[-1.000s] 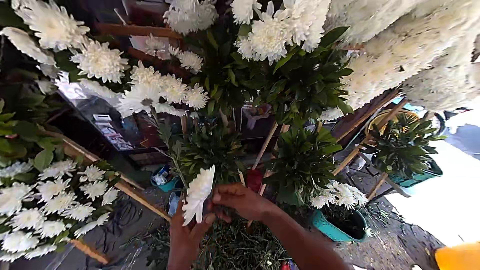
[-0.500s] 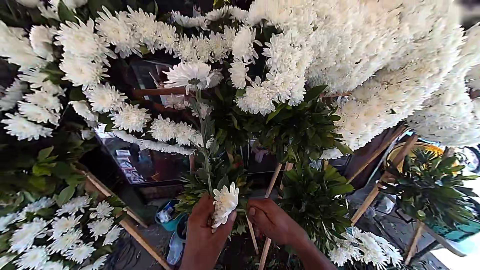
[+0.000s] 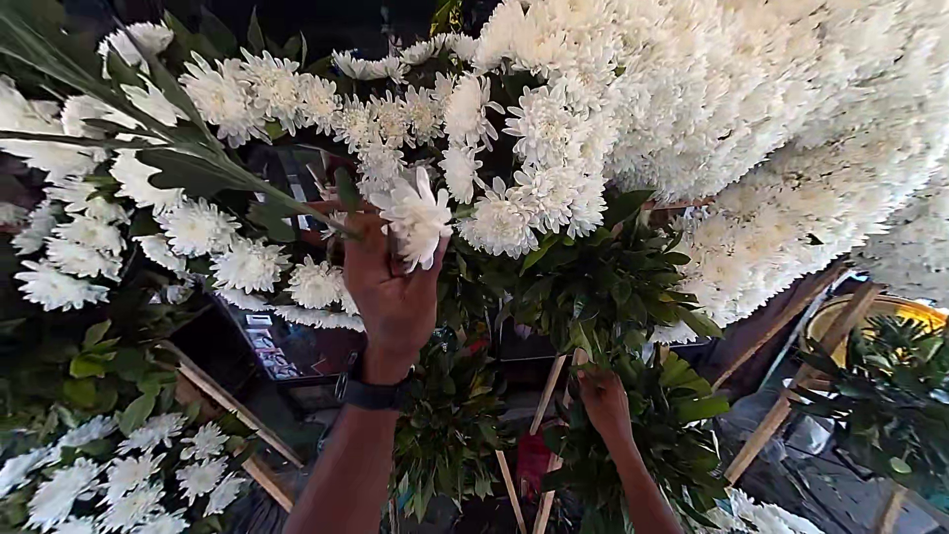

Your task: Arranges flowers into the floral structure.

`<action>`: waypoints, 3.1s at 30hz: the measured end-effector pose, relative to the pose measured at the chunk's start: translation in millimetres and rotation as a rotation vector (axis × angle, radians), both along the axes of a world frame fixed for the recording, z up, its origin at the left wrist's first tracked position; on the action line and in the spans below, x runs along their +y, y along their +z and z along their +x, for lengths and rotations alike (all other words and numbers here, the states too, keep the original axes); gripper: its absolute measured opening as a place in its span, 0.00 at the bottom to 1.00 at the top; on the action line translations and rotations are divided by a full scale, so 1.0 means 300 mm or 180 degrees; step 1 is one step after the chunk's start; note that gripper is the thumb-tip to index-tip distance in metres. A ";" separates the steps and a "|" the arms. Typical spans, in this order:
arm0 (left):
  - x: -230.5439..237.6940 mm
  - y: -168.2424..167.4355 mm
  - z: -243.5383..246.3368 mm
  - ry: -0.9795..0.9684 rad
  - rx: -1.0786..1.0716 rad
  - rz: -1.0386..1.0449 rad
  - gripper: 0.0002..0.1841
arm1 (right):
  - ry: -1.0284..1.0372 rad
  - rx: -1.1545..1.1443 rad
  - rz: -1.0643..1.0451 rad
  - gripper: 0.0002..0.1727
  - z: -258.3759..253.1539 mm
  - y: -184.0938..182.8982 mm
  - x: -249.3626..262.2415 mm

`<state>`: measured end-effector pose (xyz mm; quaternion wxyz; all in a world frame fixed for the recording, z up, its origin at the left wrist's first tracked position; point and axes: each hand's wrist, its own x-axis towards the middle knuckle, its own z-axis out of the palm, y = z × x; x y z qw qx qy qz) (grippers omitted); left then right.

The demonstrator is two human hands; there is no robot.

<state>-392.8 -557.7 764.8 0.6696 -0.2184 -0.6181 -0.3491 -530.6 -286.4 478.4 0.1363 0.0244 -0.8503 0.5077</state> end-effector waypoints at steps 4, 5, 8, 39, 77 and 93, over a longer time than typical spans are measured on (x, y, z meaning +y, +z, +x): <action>0.038 0.082 -0.179 0.0466 -0.0335 -0.0299 0.17 | -0.0164 -0.0441 -0.0114 0.51 -0.152 -0.031 -0.030; 0.042 0.096 -0.209 0.0623 -0.0426 -0.0358 0.18 | -0.0063 -0.0492 -0.0224 0.53 -0.183 -0.037 -0.039; 0.056 0.120 -0.265 0.1012 -0.0680 -0.0551 0.19 | 0.0239 -0.0568 -0.0484 0.50 -0.220 -0.017 -0.058; -0.026 -0.286 0.233 0.0431 -0.0856 -0.0142 0.24 | 0.1513 0.0285 -0.1171 0.18 0.260 0.294 -0.011; 0.089 -1.002 0.573 -0.1917 -0.3406 0.2441 0.30 | 0.1748 -0.0376 -0.2743 0.12 0.621 0.233 -0.275; 0.107 -0.593 0.322 -0.2148 -0.2125 0.2267 0.04 | 0.1563 0.1570 0.1342 0.17 0.673 0.296 -0.249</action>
